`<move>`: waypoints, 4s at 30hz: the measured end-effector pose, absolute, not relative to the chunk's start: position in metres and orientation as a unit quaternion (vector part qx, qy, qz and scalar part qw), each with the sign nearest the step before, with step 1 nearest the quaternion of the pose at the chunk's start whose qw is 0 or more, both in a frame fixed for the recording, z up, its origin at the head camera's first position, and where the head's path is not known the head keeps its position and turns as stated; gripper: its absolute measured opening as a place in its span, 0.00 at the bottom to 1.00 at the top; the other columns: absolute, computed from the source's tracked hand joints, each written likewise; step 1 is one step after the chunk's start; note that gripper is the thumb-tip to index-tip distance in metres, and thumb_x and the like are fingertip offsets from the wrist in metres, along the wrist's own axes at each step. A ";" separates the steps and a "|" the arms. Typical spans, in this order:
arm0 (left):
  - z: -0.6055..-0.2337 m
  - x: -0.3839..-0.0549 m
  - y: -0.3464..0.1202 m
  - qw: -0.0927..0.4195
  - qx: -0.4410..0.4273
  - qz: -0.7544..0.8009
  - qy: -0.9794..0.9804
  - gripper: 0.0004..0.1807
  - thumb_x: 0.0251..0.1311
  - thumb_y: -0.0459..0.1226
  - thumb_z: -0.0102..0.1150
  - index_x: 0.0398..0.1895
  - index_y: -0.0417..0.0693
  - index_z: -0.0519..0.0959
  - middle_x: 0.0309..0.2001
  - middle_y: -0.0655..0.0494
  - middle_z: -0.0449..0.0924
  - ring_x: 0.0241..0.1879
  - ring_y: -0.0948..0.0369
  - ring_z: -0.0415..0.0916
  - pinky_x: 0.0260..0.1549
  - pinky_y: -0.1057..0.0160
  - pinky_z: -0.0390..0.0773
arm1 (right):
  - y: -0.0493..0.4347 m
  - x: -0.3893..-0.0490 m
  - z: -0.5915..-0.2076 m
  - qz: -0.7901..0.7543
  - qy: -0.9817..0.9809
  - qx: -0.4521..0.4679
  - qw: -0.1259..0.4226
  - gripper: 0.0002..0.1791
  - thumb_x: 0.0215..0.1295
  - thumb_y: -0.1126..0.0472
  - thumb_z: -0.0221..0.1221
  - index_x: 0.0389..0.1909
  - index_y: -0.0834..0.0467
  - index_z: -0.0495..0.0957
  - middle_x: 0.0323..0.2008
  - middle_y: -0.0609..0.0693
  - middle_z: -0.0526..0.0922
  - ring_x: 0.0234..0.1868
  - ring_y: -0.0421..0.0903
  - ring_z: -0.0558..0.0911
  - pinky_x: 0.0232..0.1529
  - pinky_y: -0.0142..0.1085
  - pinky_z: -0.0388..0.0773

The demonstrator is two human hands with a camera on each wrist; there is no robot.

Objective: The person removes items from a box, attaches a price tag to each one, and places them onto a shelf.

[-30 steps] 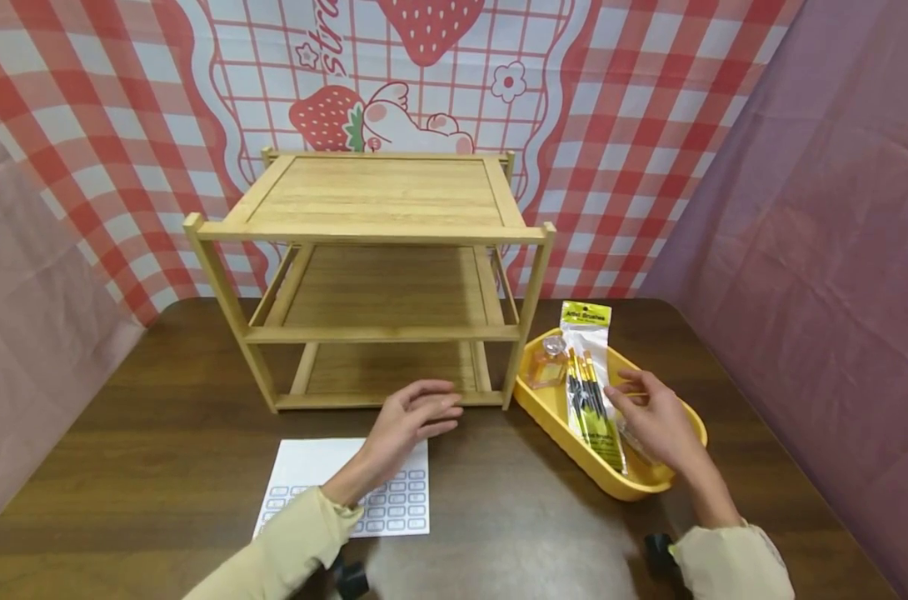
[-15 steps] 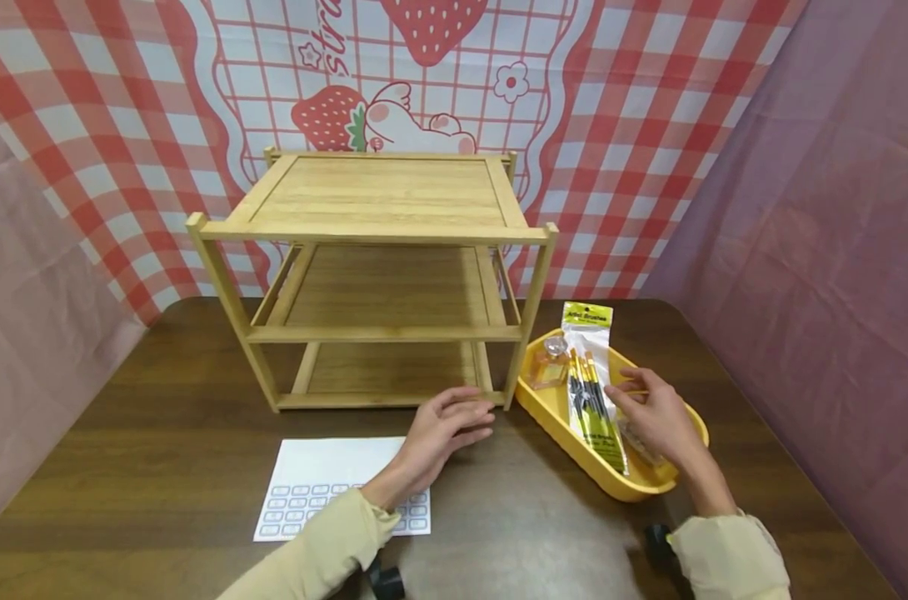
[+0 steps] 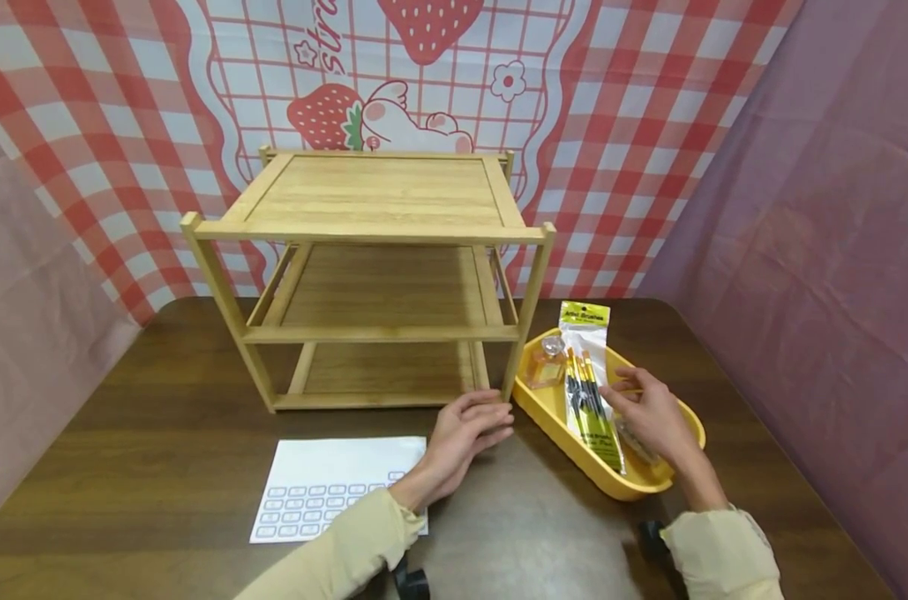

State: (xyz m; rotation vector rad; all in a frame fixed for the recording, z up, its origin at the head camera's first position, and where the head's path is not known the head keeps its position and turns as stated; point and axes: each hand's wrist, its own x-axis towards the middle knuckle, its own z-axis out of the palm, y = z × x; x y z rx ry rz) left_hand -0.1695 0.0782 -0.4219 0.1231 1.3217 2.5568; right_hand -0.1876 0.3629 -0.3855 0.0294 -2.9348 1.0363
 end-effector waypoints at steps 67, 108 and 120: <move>-0.430 -0.176 0.143 0.018 -0.014 0.854 0.520 0.17 0.56 0.21 0.68 0.47 0.34 0.75 0.33 0.48 0.80 0.28 0.61 0.80 0.41 0.54 0.87 | 0.359 -0.212 -0.392 0.367 -0.930 0.013 -0.016 0.36 0.74 0.56 0.63 0.65 0.79 0.59 0.50 0.78 0.76 0.49 0.64 0.80 0.36 0.36 0.80; -0.433 -0.178 0.150 -0.009 -0.020 0.854 0.521 0.16 0.57 0.23 0.68 0.46 0.36 0.75 0.29 0.50 0.81 0.27 0.62 0.81 0.39 0.52 0.87 | 0.361 -0.210 -0.389 0.424 -0.904 -0.054 -0.028 0.33 0.74 0.51 0.62 0.61 0.76 0.69 0.50 0.64 0.78 0.40 0.43 0.76 0.34 0.31 0.77; -0.435 -0.177 0.151 -0.013 -0.010 0.856 0.516 0.15 0.58 0.22 0.67 0.46 0.35 0.75 0.29 0.50 0.81 0.27 0.63 0.80 0.39 0.52 0.87 | 0.360 -0.209 -0.390 0.439 -0.896 -0.055 -0.028 0.27 0.77 0.54 0.59 0.58 0.75 0.65 0.45 0.61 0.82 0.35 0.37 0.78 0.31 0.32 0.79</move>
